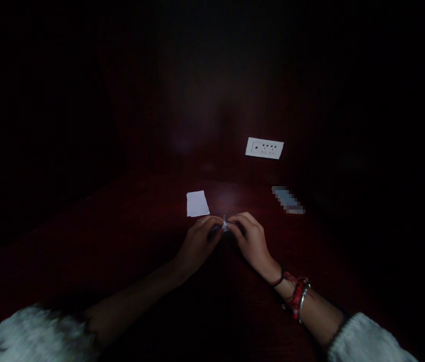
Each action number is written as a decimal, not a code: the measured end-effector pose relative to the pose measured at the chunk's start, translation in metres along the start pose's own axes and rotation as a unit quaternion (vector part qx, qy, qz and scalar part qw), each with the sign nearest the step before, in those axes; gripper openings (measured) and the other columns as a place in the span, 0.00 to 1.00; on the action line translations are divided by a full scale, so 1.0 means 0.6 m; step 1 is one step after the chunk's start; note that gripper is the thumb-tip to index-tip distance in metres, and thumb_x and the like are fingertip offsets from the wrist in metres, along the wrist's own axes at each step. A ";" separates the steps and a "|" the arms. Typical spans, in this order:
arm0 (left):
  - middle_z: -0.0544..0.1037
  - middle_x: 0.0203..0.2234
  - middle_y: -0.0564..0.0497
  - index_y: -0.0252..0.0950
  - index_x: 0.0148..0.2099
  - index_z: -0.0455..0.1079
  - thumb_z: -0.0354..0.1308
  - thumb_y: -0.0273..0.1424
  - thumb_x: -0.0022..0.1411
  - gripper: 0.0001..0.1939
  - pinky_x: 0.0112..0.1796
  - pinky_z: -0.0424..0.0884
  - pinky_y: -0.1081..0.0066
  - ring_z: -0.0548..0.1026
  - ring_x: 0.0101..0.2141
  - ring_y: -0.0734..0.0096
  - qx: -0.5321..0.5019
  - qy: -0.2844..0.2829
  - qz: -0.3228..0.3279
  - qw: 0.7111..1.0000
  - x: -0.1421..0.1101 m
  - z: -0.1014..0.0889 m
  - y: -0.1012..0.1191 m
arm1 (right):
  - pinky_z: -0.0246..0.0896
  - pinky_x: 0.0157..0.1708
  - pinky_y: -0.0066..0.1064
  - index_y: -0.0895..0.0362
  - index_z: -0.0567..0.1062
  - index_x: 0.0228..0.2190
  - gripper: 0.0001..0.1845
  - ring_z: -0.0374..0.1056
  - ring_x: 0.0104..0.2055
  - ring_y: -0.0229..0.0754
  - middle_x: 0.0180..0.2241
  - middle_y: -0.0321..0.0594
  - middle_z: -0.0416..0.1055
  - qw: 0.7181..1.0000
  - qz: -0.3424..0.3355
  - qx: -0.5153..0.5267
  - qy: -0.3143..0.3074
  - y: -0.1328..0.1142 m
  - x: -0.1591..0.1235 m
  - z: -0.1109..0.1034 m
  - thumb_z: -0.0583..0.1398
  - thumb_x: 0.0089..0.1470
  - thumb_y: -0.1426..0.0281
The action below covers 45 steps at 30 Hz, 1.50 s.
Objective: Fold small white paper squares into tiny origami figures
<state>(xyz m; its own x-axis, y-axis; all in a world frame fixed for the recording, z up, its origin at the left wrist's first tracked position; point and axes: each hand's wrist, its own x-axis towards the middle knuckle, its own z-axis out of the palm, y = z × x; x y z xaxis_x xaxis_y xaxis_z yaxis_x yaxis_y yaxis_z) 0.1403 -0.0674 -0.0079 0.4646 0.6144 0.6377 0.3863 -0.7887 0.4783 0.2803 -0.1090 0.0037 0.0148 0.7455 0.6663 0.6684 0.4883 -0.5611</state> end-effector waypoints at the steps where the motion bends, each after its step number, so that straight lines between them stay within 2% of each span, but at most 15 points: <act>1: 0.69 0.34 0.54 0.38 0.37 0.61 0.48 0.25 0.55 0.06 0.38 0.63 0.70 0.67 0.36 0.73 0.000 0.007 -0.004 1.000 0.000 -0.001 -0.001 | 0.57 0.34 0.27 0.56 0.69 0.31 0.08 0.61 0.34 0.37 0.31 0.38 0.65 1.000 -0.004 0.001 -0.001 0.001 0.000 -0.001 0.52 0.48 0.75; 7: 0.69 0.33 0.55 0.38 0.34 0.61 0.49 0.25 0.55 0.04 0.37 0.63 0.71 0.67 0.35 0.74 0.003 0.031 -0.032 0.999 0.001 -0.005 -0.002 | 0.57 0.37 0.28 0.55 0.70 0.32 0.09 0.60 0.37 0.38 0.34 0.40 0.63 0.999 -0.018 -0.031 0.005 0.004 0.000 -0.003 0.53 0.47 0.74; 13: 0.68 0.32 0.55 0.38 0.36 0.60 0.50 0.25 0.54 0.06 0.35 0.63 0.72 0.66 0.34 0.73 0.007 0.036 -0.040 0.999 0.001 -0.004 0.002 | 0.57 0.36 0.27 0.56 0.69 0.30 0.09 0.60 0.35 0.37 0.31 0.39 0.63 0.998 -0.041 -0.042 -0.017 0.002 -0.002 -0.003 0.50 0.50 0.74; 31: 0.65 0.29 0.54 0.37 0.33 0.60 0.47 0.28 0.57 0.02 0.33 0.60 0.72 0.64 0.32 0.74 0.006 -0.037 -0.009 0.999 0.002 -0.005 -0.004 | 0.57 0.32 0.25 0.58 0.67 0.28 0.08 0.60 0.32 0.35 0.29 0.39 0.63 0.994 -0.055 -0.053 -0.077 0.013 -0.004 -0.003 0.49 0.51 0.75; 38: 0.65 0.28 0.55 0.37 0.32 0.60 0.48 0.28 0.56 0.02 0.32 0.60 0.73 0.64 0.30 0.75 -0.001 -0.042 0.000 0.999 0.000 -0.004 -0.010 | 0.56 0.33 0.25 0.58 0.67 0.28 0.07 0.60 0.32 0.34 0.29 0.38 0.63 0.993 -0.061 -0.030 -0.099 0.017 -0.004 -0.004 0.49 0.51 0.75; 45: 0.68 0.29 0.55 0.37 0.34 0.60 0.49 0.29 0.55 0.02 0.33 0.62 0.74 0.66 0.32 0.75 -0.039 -0.022 -0.044 0.998 -0.002 -0.002 -0.014 | 0.55 0.32 0.25 0.57 0.68 0.28 0.08 0.59 0.32 0.34 0.28 0.38 0.63 0.993 -0.052 -0.031 -0.099 0.013 0.000 -0.003 0.50 0.51 0.72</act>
<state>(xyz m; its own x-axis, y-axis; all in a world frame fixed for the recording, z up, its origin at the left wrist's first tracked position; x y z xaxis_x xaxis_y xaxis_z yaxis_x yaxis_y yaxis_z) 0.1358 -0.0617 -0.0117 0.4661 0.6804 0.5655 0.3650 -0.7302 0.5776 0.2870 -0.1062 0.0001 -0.1997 0.7705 0.6054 0.7035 0.5428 -0.4587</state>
